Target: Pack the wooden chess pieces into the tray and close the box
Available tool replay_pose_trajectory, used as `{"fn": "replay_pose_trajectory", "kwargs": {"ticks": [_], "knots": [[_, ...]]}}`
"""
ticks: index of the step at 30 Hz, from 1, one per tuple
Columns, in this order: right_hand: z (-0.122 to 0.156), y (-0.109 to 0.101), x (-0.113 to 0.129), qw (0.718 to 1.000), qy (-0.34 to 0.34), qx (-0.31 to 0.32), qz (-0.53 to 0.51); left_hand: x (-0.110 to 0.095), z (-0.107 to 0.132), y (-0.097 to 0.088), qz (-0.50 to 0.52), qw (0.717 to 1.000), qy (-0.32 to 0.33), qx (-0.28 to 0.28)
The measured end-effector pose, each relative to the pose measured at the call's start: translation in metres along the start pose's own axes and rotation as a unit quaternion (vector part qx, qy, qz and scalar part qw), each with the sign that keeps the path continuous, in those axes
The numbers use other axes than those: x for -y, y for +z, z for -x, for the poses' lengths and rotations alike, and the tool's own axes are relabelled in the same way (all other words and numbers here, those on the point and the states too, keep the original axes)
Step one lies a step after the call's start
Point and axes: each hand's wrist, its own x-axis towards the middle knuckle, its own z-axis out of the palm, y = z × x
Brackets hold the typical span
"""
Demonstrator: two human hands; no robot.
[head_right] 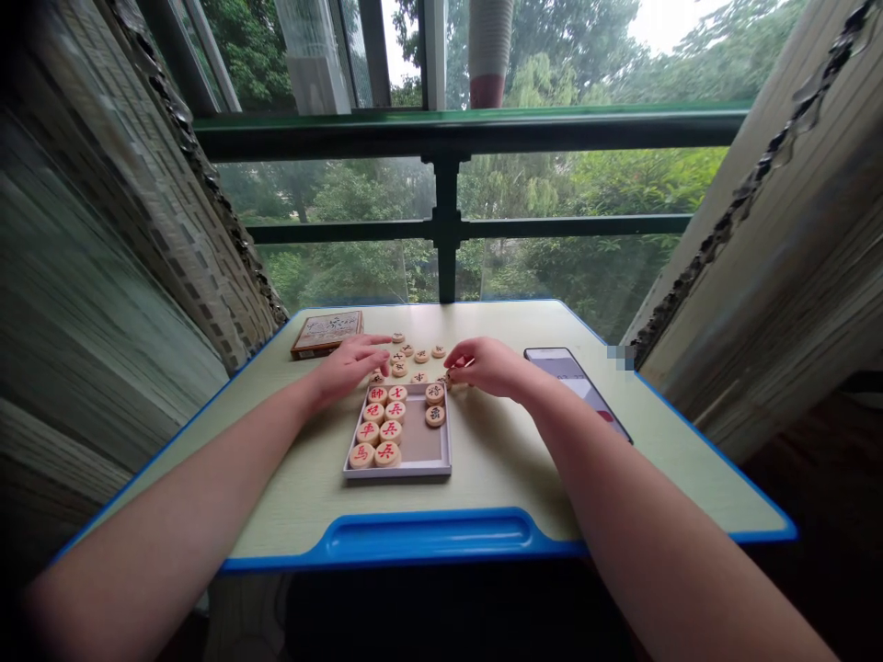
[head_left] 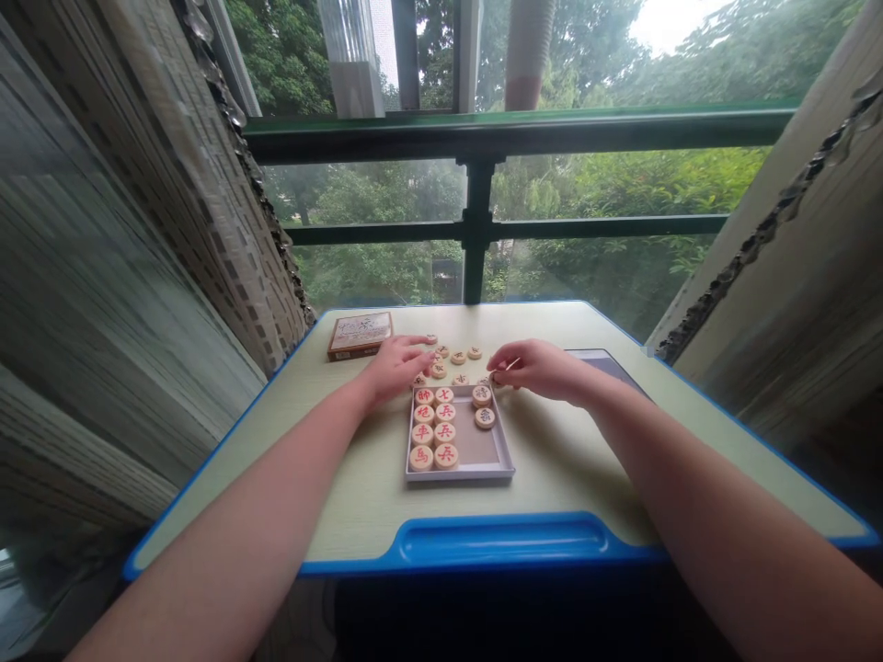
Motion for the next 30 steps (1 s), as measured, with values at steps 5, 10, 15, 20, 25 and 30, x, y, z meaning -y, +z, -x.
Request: {"fn": "replay_pose_trajectory", "kwargs": {"ticks": [5, 10, 15, 20, 25, 30], "knots": [[0.004, -0.004, 0.003, 0.998, -0.009, 0.003, 0.067, 0.001, 0.0, 0.0, -0.009, 1.0, -0.013, -0.017], [0.006, -0.007, -0.003, 0.984, -0.042, 0.024, 0.17, 0.002, -0.001, 0.002, -0.005, 0.999, -0.027, -0.031], [0.005, -0.01, -0.009, 0.976, -0.067, 0.025, 0.205, 0.007, -0.001, 0.005, -0.028, 0.999, -0.021, -0.037], [0.009, -0.016, -0.011, 0.984, -0.032, 0.068, 0.163, 0.013, -0.003, 0.001, -0.092, 0.994, 0.025, -0.055], [0.012, -0.016, -0.009, 0.977, -0.034, 0.05, 0.205, 0.012, -0.003, -0.002, -0.107, 0.991, 0.047, -0.066], [0.02, -0.015, 0.005, 0.982, -0.114, 0.047, 0.141, 0.013, -0.001, -0.002, -0.116, 0.99, 0.052, -0.068]]}}
